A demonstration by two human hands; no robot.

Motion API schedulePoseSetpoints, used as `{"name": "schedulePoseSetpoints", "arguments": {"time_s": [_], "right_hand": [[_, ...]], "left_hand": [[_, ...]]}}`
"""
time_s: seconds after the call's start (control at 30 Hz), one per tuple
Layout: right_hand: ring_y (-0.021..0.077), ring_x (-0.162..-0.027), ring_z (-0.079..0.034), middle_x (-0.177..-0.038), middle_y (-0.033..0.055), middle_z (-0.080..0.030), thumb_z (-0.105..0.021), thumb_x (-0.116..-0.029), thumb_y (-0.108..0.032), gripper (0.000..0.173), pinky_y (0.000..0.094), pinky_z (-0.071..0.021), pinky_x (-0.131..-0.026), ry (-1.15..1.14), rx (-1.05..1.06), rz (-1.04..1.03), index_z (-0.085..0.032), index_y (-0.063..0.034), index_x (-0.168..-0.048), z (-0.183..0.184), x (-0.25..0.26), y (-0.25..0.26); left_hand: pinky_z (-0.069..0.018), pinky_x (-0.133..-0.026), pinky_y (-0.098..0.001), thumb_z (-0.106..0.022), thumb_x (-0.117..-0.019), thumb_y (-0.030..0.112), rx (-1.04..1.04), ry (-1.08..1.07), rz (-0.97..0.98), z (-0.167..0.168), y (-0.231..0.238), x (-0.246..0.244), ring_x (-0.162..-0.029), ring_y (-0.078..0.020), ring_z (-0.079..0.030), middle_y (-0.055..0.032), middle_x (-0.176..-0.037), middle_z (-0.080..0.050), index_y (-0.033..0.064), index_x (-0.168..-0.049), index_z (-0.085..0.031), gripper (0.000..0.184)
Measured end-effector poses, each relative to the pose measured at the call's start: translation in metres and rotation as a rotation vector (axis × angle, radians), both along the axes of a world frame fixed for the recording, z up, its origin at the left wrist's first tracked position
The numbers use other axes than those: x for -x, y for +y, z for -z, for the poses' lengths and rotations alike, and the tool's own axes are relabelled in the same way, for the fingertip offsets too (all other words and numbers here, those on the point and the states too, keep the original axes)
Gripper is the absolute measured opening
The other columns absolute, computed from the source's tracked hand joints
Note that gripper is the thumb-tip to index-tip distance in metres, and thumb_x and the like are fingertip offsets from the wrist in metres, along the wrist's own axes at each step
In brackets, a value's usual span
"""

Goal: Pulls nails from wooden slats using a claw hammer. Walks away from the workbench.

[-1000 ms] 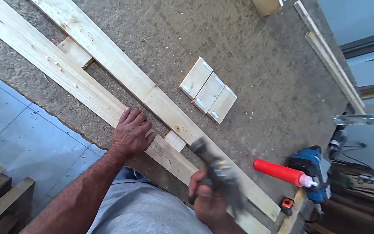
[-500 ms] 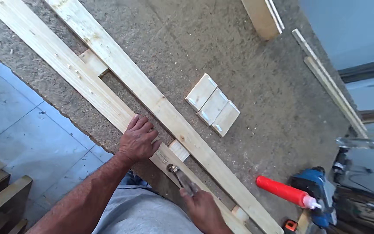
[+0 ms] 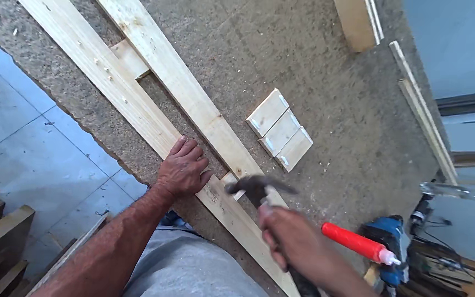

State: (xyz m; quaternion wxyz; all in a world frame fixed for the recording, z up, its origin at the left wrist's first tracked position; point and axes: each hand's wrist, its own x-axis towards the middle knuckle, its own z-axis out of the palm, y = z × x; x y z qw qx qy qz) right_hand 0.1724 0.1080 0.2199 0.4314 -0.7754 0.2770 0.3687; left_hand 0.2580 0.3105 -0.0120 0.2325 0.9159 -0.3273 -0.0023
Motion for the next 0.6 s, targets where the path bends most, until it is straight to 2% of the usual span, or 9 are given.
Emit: {"name": "schedulePoseSetpoints", "arguments": {"time_s": [0.1, 0.17, 0.23, 0.27, 0.33, 0.4, 0.5, 0.57, 0.6], "right_hand": [[0.0168, -0.042, -0.055, -0.06, 0.0025, -0.056, -0.042, -0.101, -0.068, 0.059, 0.0344, -0.0539, -0.039, -0.598, -0.004, 0.21, -0.062, -0.0135, -0.091, -0.015, -0.006, 0.007], [0.0142, -0.044, -0.056, -0.06, -0.0008, -0.056, -0.04, -0.1005, -0.069, 0.06, 0.0349, -0.0531, -0.04, -0.729, -0.028, 0.201, -0.06, -0.0138, -0.09, 0.016, 0.013, 0.014], [0.0162, -0.054, -0.06, -0.066, 0.0024, -0.058, -0.035, -0.1035, -0.066, 0.066, 0.0377, -0.0549, -0.05, -0.406, 0.096, -0.072, -0.063, -0.0074, -0.094, 0.061, 0.055, 0.01], [0.0225, -0.064, -0.064, -0.072, 0.0078, -0.062, -0.033, -0.1024, -0.066, 0.069, 0.0457, -0.0556, -0.059, -0.168, 0.173, -0.247, -0.066, -0.0058, -0.1, 0.073, 0.068, 0.01], [0.0238, -0.068, -0.066, -0.073, 0.0089, -0.063, -0.034, -0.0998, -0.071, 0.072, 0.0482, -0.0543, -0.061, -0.025, 0.227, -0.371, -0.068, -0.0072, -0.101, 0.073, 0.073, 0.012], [0.0164, -0.056, -0.062, -0.066, 0.0022, -0.06, -0.034, -0.1005, -0.072, 0.072, 0.0411, -0.0539, -0.05, -0.281, 0.234, -0.251, -0.068, -0.0093, -0.104, 0.046, 0.063, 0.016], [0.0099, -0.051, -0.057, -0.068, -0.0024, -0.058, -0.043, -0.1059, -0.057, 0.051, 0.0315, -0.0525, -0.042, -0.826, 0.05, 0.083, -0.063, -0.0109, -0.103, 0.007, 0.035, 0.023], [0.0057, -0.054, -0.06, -0.069, -0.0064, -0.06, -0.045, -0.1041, -0.06, 0.046, 0.0258, -0.0541, -0.047, -1.032, -0.075, 0.164, -0.065, -0.0188, -0.101, 0.017, 0.043, 0.025], [0.0055, -0.057, -0.062, -0.069, -0.0058, -0.062, -0.045, -0.1034, -0.061, 0.047, 0.0255, -0.0551, -0.051, -1.04, -0.068, 0.115, -0.066, -0.0182, -0.101, 0.044, 0.062, 0.02]], "left_hand": [[-0.0258, -0.125, -0.0538, -0.045, -0.0997, 0.057, 0.013, -0.014, 0.0, 0.0, -0.002, -0.002, -0.139, -0.0256, -0.051, -0.002, -0.12, -0.071, 0.0215, -0.1, -0.075, 0.047], [-0.0255, -0.126, -0.0538, -0.045, -0.0996, 0.058, 0.015, -0.011, 0.002, -0.001, -0.002, -0.002, -0.138, -0.0255, -0.051, -0.0018, -0.119, -0.071, 0.0213, -0.099, -0.075, 0.047], [-0.0257, -0.125, -0.0541, -0.045, -0.0998, 0.058, 0.009, -0.004, 0.002, -0.002, -0.001, -0.002, -0.139, -0.0257, -0.051, -0.002, -0.119, -0.07, 0.0211, -0.1, -0.075, 0.047], [-0.0258, -0.125, -0.0544, -0.045, -0.1002, 0.057, 0.007, 0.003, 0.005, -0.003, -0.001, 0.0, -0.139, -0.0264, -0.051, -0.0025, -0.12, -0.07, 0.0209, -0.1, -0.075, 0.047], [-0.0262, -0.125, -0.0549, -0.045, -0.1002, 0.055, 0.004, 0.001, 0.014, -0.006, -0.001, -0.003, -0.138, -0.0277, -0.052, -0.0034, -0.12, -0.071, 0.0208, -0.1, -0.076, 0.046], [-0.026, -0.125, -0.0544, -0.046, -0.0996, 0.056, -0.006, 0.0, 0.005, -0.004, -0.001, -0.001, -0.137, -0.0262, -0.053, -0.0024, -0.119, -0.071, 0.0217, -0.099, -0.075, 0.045], [-0.0251, -0.126, -0.054, -0.047, -0.0993, 0.057, -0.002, -0.022, 0.003, -0.003, -0.002, -0.002, -0.136, -0.0248, -0.053, -0.0012, -0.117, -0.071, 0.0221, -0.099, -0.075, 0.045], [-0.0255, -0.125, -0.0539, -0.047, -0.099, 0.057, -0.008, -0.036, 0.0, -0.003, -0.002, -0.002, -0.136, -0.0248, -0.053, -0.0009, -0.117, -0.071, 0.0222, -0.099, -0.075, 0.045], [-0.0253, -0.125, -0.0542, -0.046, -0.0992, 0.058, -0.012, -0.036, 0.0, -0.003, -0.002, -0.002, -0.137, -0.0251, -0.053, -0.001, -0.117, -0.071, 0.0221, -0.099, -0.075, 0.046]]}}
